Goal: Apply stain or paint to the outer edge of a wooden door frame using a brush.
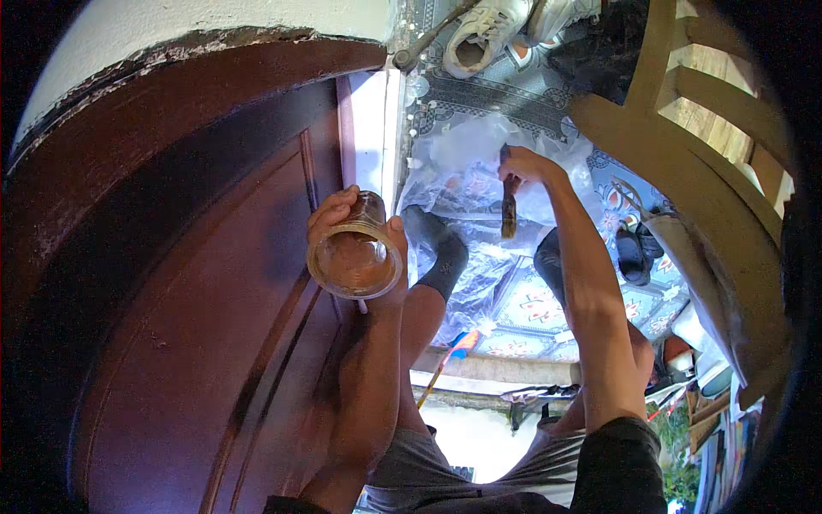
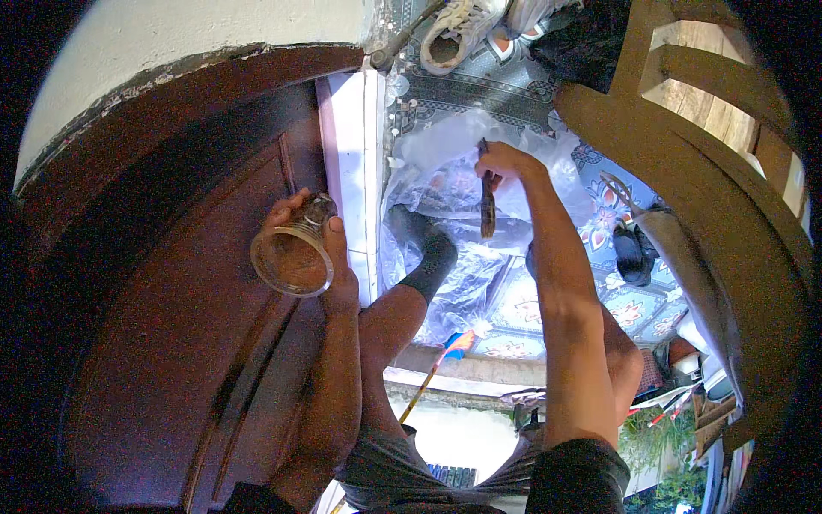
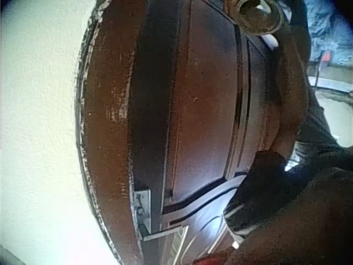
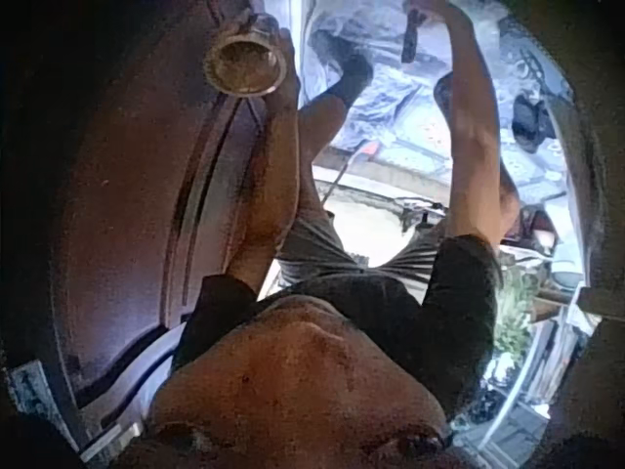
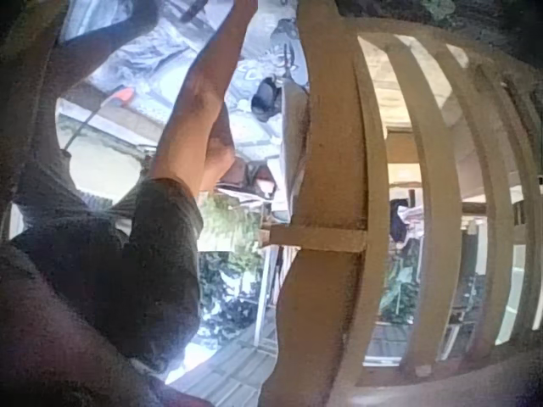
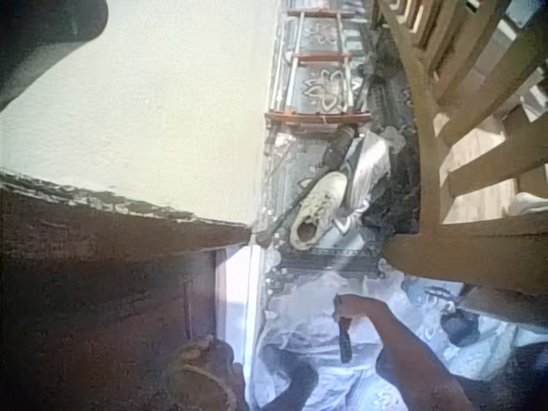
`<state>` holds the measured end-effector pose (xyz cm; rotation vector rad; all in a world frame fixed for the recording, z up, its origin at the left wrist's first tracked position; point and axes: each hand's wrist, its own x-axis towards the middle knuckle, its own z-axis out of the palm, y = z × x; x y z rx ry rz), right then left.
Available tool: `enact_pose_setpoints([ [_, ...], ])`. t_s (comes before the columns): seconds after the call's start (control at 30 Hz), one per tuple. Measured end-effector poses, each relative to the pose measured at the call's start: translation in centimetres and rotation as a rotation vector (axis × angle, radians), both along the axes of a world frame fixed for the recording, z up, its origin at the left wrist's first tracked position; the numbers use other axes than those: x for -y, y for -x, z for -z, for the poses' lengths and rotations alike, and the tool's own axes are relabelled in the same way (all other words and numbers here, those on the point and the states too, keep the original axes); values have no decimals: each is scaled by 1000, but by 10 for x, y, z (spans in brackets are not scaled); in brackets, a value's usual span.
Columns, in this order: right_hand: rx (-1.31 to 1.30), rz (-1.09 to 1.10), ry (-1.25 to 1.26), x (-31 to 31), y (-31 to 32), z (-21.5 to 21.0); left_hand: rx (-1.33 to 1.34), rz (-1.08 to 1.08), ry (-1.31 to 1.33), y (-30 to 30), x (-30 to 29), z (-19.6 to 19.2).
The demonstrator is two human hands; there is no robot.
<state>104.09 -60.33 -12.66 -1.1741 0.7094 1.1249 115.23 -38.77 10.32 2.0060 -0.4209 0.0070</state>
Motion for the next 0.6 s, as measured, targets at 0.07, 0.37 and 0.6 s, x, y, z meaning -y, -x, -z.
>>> enact_pose_setpoints([
  [0.07,-26,90,-17,14,9,-27,-6,-2,3,1,0,0],
  [0.37,600,1189,121,18,-82,-98,-27,7,-29,4,1,1],
  [0.6,620,1545,554,-63,-163,-71,-48,-6,49,3,-5,8],
])
